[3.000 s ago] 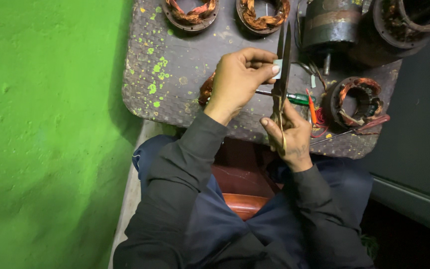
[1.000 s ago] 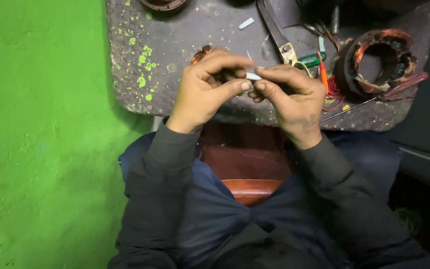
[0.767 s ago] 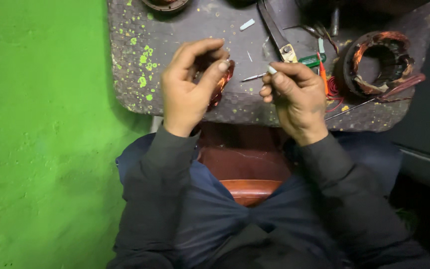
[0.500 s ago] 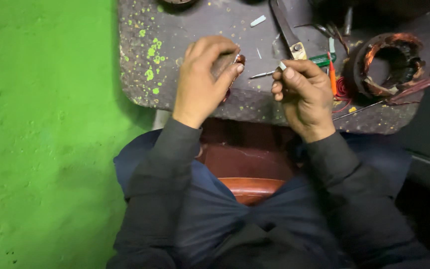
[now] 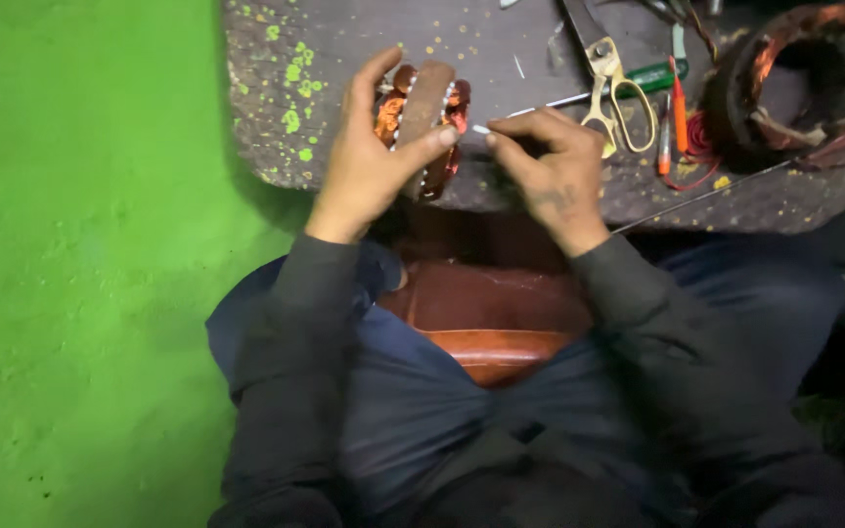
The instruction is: The person winds copper wire around a motor stator core, using a screwdriver to tuck the wire into slots and scissors to trim a small white insulating strip. The person rotates the stator to access different slots and continues winding until the coil is formed.
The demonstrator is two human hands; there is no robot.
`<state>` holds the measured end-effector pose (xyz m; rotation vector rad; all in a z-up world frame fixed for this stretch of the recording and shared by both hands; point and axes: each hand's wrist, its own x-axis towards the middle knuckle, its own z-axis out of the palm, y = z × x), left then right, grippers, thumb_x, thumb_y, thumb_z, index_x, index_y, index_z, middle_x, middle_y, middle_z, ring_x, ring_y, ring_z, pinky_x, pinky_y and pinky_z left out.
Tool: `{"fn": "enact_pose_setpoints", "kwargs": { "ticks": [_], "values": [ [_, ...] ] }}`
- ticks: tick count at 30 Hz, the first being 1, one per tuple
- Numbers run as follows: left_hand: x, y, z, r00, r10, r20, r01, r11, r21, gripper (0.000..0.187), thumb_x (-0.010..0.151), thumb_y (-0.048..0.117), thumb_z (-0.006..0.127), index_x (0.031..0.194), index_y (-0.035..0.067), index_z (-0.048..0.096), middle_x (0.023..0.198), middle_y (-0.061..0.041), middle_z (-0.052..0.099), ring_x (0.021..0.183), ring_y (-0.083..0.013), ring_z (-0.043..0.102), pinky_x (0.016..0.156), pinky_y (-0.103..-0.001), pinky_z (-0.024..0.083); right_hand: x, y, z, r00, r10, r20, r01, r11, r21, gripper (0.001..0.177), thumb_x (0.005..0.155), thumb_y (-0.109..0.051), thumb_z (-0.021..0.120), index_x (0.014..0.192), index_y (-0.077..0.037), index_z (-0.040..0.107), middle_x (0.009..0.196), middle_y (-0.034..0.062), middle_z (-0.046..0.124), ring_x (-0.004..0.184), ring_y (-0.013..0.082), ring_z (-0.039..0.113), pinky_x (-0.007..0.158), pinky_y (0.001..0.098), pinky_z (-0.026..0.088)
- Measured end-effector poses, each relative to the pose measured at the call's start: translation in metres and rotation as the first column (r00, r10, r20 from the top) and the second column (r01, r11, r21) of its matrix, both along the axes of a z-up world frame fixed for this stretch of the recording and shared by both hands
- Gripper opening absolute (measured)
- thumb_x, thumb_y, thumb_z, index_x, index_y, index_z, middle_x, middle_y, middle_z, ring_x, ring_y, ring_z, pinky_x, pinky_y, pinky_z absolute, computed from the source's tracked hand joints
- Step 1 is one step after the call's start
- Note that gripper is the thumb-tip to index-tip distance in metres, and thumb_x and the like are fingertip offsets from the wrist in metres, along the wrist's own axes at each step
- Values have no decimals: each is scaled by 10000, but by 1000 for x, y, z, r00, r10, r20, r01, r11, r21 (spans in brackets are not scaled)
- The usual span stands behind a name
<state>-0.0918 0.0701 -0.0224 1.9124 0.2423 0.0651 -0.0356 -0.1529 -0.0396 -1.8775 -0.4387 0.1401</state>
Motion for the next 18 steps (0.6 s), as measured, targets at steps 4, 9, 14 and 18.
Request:
{"fn": "enact_pose_setpoints", "kwargs": {
  "ticks": [4, 9, 14, 18],
  "values": [
    [-1, 0, 4, 998, -49, -39, 36, 959, -282, 879, 893, 267, 885, 1583, 88, 370, 1519, -157, 503, 1401, -260, 545, 1205, -389, 456, 3, 9, -9, 1000, -4, -25, 3, 999, -50, 138, 898, -94, 813, 1020, -33, 790, 960, 92, 772, 847, 168, 732, 761, 277, 543],
    [3, -3, 6, 997, -31, -66, 3, 921, -390, 862, 897, 262, 884, 1569, 89, 372, 1499, -158, 514, 1373, -248, 551, 1179, -384, 474, 9, 17, -19, 990, 28, -142, -34, 999, -40, 160, 870, -121, 826, 1010, -49, 799, 942, 88, 773, 850, 171, 730, 769, 273, 545],
    [9, -5, 6, 995, 12, -100, -36, 969, -245, 820, 924, 299, 868, 1560, 87, 396, 1480, -154, 547, 1366, -249, 574, 1162, -376, 491, 7, 27, -32, 979, 23, -203, -25, 1000, -11, 157, 855, -122, 806, 986, -38, 788, 949, 92, 780, 866, 184, 743, 788, 282, 549],
    [10, -7, 7, 996, 13, -88, -39, 955, -293, 827, 920, 309, 868, 1558, 86, 392, 1479, -151, 545, 1368, -256, 574, 1161, -379, 497, 6, 28, -33, 991, 6, -136, -16, 997, -71, 146, 843, -121, 787, 957, -30, 779, 954, 94, 774, 871, 202, 748, 787, 298, 554]
  ]
}}
